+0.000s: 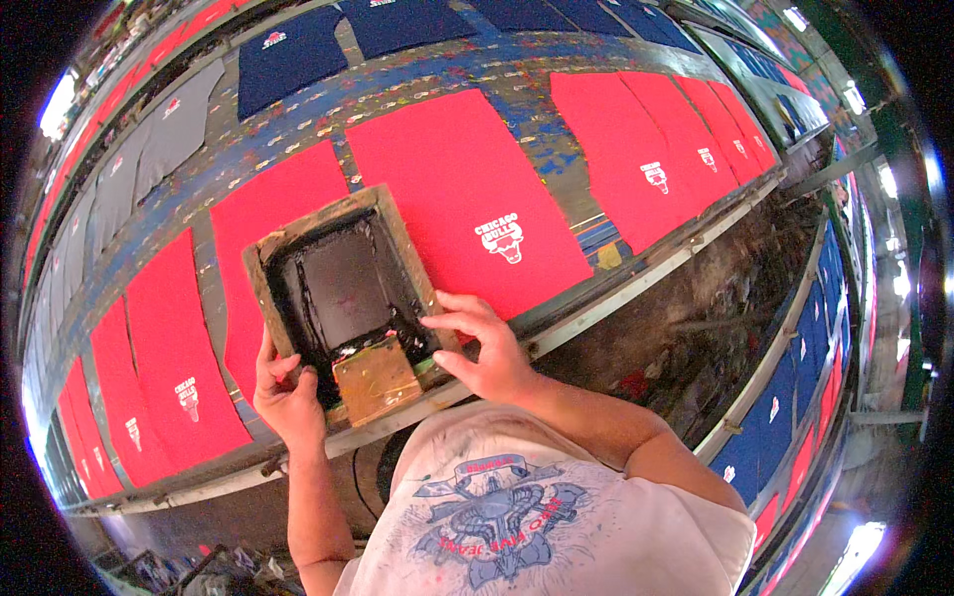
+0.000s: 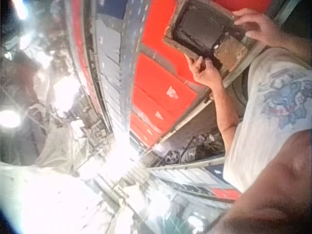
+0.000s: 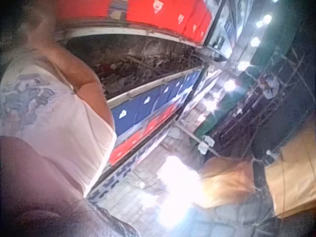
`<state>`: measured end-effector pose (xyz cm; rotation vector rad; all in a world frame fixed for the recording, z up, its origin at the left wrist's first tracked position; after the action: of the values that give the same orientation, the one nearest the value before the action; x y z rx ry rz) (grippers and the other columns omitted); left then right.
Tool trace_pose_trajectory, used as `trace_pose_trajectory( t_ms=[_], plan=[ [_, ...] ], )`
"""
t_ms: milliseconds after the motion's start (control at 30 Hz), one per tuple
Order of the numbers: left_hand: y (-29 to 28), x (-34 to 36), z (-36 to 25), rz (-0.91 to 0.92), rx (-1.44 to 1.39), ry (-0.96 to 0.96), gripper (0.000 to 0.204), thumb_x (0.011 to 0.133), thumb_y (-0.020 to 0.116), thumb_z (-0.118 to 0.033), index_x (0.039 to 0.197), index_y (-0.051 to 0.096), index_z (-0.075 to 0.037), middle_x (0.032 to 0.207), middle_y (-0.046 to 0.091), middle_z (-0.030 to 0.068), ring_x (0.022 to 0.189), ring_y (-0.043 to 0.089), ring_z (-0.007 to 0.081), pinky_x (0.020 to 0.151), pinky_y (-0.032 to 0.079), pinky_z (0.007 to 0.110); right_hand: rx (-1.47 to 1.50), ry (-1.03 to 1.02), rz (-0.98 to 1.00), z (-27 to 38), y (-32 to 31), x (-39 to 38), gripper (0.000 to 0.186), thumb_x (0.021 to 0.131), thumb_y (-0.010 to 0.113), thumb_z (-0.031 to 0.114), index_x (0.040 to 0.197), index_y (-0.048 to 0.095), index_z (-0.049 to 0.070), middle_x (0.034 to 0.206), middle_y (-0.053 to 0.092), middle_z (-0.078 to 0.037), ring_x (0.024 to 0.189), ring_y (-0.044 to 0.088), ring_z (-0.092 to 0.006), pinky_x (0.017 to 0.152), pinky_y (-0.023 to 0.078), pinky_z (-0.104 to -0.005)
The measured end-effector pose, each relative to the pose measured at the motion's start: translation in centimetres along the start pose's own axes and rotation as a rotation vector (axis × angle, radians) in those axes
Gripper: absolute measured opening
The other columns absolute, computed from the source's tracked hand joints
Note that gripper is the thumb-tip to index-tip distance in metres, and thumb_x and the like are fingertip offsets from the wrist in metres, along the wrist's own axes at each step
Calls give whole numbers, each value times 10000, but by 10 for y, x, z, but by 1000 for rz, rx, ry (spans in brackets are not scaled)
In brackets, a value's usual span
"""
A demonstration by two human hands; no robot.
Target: The person uses a squeegee to spread black ink across a screen printing frame placed over red and blue t-shirts laid out on a table. The person repeatedly moves the squeegee back and forth to coat the screen evenly, then lifts the frame and moves it to the next shirt.
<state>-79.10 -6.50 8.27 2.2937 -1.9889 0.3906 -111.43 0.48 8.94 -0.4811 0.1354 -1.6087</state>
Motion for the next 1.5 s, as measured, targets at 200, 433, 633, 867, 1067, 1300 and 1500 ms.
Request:
trace_pose_trajectory(
  t_ms=[200,433,633,867,1067,1300,1500],
  plan=[
    [120,-21,7,2,-40,-8,316,816,705,184,1038,733,-39,1706,540,277,1544,573,333,1204,495,403,213,58,-25,-66,-102,-9,457,999,733,-24,1455,694,-41,1671,489,-201,1573,501,-323,1311,414,-477],
    [237,-58,16,16,-85,-35,265,825,710,173,992,740,-30,1680,566,276,1570,544,354,1256,455,444,140,114,-59,-129,-200,-33,410,1000,718,-30,1409,708,-59,1659,529,-203,1556,525,-303,1284,445,-466],
    [266,-74,23,-9,-170,-47,251,833,684,192,966,709,-20,1689,565,255,1573,541,361,1269,445,454,139,112,-1,-154,-224,-32,394,1000,716,-13,1392,721,-52,1647,550,-216,1530,555,-304,1259,477,-453],
    [267,-76,28,-5,-112,-58,244,828,692,189,951,695,-22,1691,564,257,1552,567,359,1268,444,451,148,129,32,-160,-226,-33,392,998,728,3,1387,728,-42,1646,554,-212,1514,568,-294,1228,498,-436],
    [265,-77,31,-15,-90,-85,235,821,697,181,937,708,-23,1674,584,260,1554,567,349,1268,442,444,148,126,47,-159,-225,-33,400,997,727,14,1393,725,-42,1652,550,-213,1519,565,-294,1227,497,-432],
    [266,-77,36,-13,-102,-127,224,816,700,173,933,711,-17,1678,583,256,1557,564,336,1273,434,438,163,157,-35,-158,-226,-33,445,912,814,86,1354,781,47,1575,648,-235,1481,613,-362,1261,456,-476],
    [267,-76,32,-23,-80,-131,252,769,700,194,909,677,-14,1661,603,253,1546,577,356,1291,424,457,144,211,-63,-152,-228,-28,464,914,807,64,1377,765,59,1560,663,-207,1457,626,-361,1242,476,-483]
  ],
)
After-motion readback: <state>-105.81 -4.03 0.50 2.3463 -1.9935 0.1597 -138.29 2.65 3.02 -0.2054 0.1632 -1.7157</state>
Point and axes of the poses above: each hand's wrist, its own x-axis towards the middle knuckle, its own y-axis out of the palm, z = x × y, the point moved 8 cm from there along x, towards the middle knuckle
